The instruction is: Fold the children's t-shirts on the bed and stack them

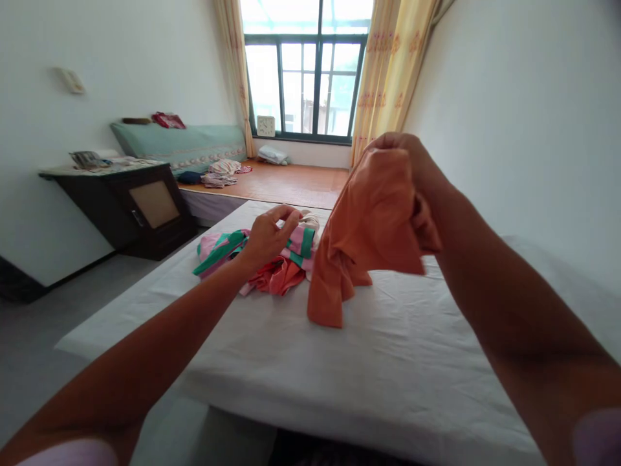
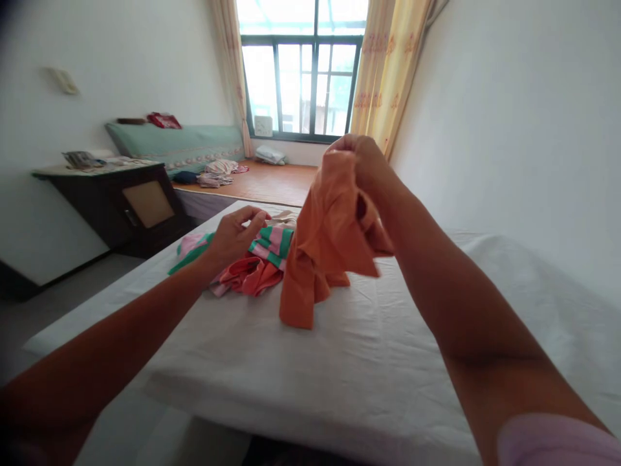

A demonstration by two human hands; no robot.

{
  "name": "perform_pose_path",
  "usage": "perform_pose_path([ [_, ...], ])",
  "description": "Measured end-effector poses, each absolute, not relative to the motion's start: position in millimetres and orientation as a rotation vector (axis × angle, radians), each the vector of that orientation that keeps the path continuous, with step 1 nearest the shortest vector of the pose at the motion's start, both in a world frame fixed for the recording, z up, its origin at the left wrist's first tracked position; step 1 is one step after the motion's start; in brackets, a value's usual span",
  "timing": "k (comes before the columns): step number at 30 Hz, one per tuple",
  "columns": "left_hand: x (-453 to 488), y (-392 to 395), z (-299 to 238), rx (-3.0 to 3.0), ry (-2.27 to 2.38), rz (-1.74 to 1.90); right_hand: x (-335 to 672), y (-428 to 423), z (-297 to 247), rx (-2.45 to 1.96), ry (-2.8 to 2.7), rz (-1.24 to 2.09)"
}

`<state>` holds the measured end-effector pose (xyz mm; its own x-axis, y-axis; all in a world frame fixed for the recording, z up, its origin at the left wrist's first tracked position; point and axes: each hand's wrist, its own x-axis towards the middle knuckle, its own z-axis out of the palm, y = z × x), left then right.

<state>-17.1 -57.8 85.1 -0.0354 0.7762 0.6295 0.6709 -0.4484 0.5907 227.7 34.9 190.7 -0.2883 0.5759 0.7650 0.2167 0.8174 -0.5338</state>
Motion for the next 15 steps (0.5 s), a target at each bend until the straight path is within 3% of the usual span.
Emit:
perform_pose_path([
  [5, 10, -66, 85, 2.244, 1.504, 1.438, 216, 30, 194, -0.592, -1.698, 0.799],
  [15, 13, -23, 90, 1.946, 1.207, 1.328, 200, 38, 205, -0.495, -1.707, 0.989],
])
